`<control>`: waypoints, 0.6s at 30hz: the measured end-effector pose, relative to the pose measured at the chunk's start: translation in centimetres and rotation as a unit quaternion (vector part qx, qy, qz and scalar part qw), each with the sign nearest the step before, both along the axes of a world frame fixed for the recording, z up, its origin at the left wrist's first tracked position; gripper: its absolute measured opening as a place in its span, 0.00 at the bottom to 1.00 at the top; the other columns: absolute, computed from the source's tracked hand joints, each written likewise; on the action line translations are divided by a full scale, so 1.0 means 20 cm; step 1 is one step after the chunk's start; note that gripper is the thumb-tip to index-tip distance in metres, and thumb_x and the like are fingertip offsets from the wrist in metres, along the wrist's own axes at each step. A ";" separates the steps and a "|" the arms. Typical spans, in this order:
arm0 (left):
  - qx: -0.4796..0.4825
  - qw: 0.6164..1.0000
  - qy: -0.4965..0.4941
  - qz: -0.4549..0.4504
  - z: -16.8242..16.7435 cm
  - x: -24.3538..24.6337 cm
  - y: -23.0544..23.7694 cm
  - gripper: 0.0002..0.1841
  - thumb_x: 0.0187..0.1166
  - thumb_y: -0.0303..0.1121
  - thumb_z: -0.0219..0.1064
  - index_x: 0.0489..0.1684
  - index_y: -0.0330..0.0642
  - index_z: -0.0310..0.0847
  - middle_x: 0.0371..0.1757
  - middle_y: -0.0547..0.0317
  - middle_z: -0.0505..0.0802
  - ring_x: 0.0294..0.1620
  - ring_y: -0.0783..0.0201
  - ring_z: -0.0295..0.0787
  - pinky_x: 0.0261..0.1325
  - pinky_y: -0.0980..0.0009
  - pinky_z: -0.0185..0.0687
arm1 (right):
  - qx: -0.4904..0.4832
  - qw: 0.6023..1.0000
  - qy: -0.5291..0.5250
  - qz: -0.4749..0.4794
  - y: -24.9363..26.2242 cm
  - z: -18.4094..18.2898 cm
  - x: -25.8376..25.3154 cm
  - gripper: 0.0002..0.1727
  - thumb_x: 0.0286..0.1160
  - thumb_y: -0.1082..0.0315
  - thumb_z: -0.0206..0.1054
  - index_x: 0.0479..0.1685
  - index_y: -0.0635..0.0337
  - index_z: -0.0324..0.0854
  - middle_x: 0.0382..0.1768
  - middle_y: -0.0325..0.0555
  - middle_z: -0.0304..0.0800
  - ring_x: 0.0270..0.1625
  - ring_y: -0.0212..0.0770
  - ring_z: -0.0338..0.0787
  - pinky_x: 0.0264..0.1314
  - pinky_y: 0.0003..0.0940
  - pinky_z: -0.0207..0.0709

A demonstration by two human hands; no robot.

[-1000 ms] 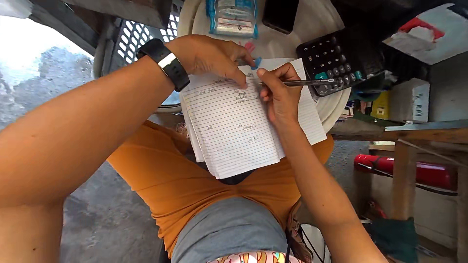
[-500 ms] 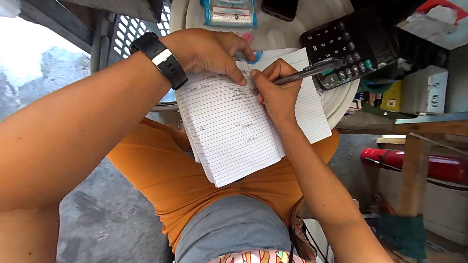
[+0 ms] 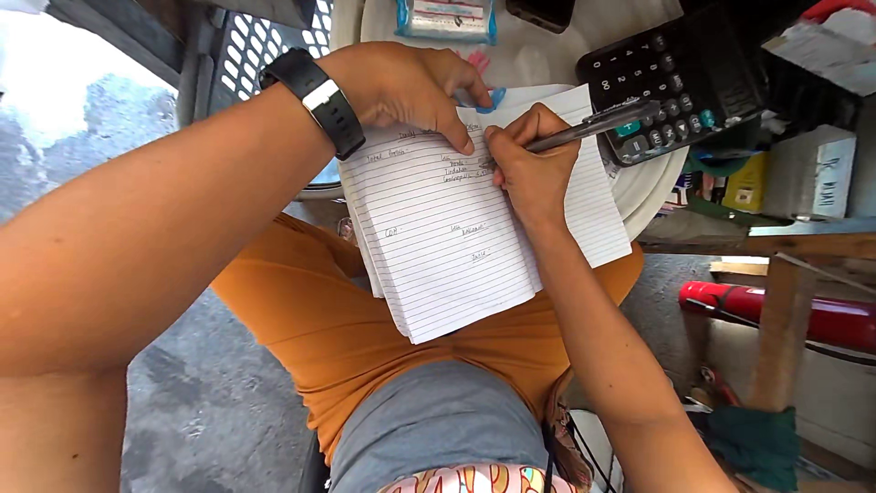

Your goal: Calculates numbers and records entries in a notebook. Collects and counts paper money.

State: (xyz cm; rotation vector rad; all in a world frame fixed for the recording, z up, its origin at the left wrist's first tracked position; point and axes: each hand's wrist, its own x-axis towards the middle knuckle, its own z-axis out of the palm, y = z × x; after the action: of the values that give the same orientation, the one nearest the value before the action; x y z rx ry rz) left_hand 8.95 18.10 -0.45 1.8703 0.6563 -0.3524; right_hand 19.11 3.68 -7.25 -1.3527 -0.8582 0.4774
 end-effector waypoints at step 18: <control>0.006 1.000 0.009 0.005 0.01 0.00 -0.01 0.31 0.75 0.27 0.74 0.81 0.51 0.72 0.53 0.48 0.90 0.37 0.64 0.90 0.40 0.69 0.88 | -0.001 1.000 -0.007 -0.003 0.01 -0.01 0.01 0.20 0.61 0.85 0.67 0.13 0.52 0.66 0.14 0.32 0.78 0.12 0.21 0.74 0.11 0.15 0.68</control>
State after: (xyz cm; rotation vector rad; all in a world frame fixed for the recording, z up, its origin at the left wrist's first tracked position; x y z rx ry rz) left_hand 8.88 17.89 -0.16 1.8759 0.6804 -0.3607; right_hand 19.36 3.80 -7.44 -1.3607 -0.8650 0.4655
